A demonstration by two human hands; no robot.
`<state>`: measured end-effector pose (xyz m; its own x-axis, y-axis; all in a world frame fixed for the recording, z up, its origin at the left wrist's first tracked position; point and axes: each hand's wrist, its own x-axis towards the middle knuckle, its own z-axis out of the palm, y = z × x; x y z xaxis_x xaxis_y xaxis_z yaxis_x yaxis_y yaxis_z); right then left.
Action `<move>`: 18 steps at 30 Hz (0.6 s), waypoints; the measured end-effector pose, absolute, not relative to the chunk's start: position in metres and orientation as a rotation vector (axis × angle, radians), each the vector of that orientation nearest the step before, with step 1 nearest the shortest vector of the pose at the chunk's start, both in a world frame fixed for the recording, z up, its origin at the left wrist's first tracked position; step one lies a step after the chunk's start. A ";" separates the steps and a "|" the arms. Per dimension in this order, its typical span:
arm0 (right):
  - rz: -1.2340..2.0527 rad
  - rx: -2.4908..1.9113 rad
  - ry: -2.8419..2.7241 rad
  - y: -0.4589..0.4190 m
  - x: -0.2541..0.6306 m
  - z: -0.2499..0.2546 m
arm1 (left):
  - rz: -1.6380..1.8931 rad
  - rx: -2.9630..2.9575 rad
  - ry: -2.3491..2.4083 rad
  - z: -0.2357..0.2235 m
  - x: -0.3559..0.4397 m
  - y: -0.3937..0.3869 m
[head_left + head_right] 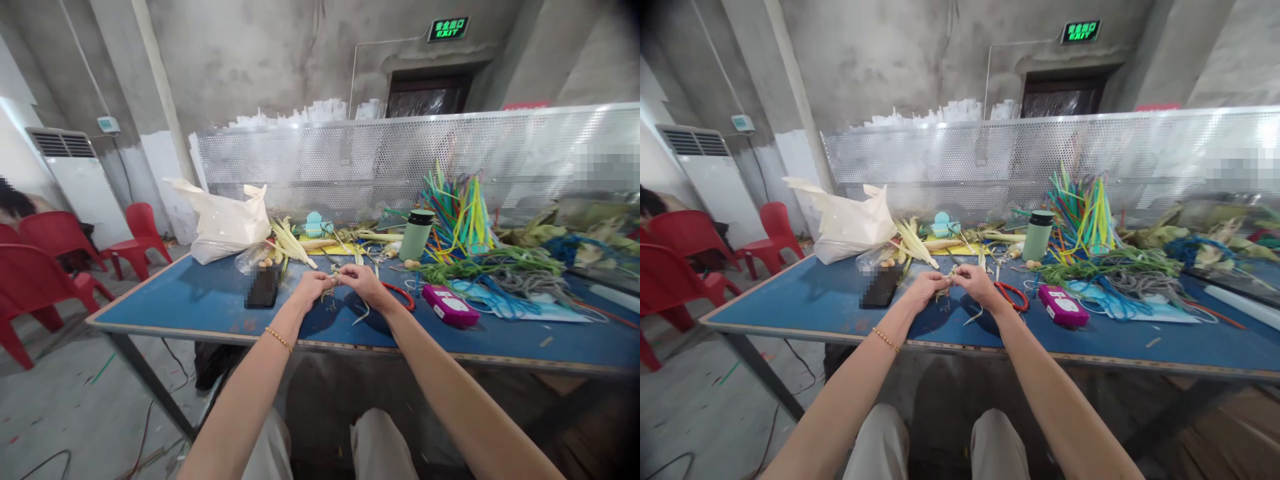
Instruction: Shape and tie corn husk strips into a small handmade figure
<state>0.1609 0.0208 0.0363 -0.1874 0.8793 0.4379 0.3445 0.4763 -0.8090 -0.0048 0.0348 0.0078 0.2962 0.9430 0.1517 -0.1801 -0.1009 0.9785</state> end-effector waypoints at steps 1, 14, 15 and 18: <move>0.708 -1.037 -1.741 0.021 0.161 0.036 | 1.141 1.312 0.777 0.008 -0.005 0.034; 0.764 -1.085 -1.521 0.018 0.159 0.037 | 1.185 1.220 0.721 0.015 -0.005 0.029; 0.758 -1.092 -1.519 0.018 0.159 0.037 | 1.190 1.216 0.732 0.015 -0.005 0.029; 0.701 -1.075 -1.606 0.017 0.157 0.036 | 1.195 1.251 0.758 0.016 -0.004 0.027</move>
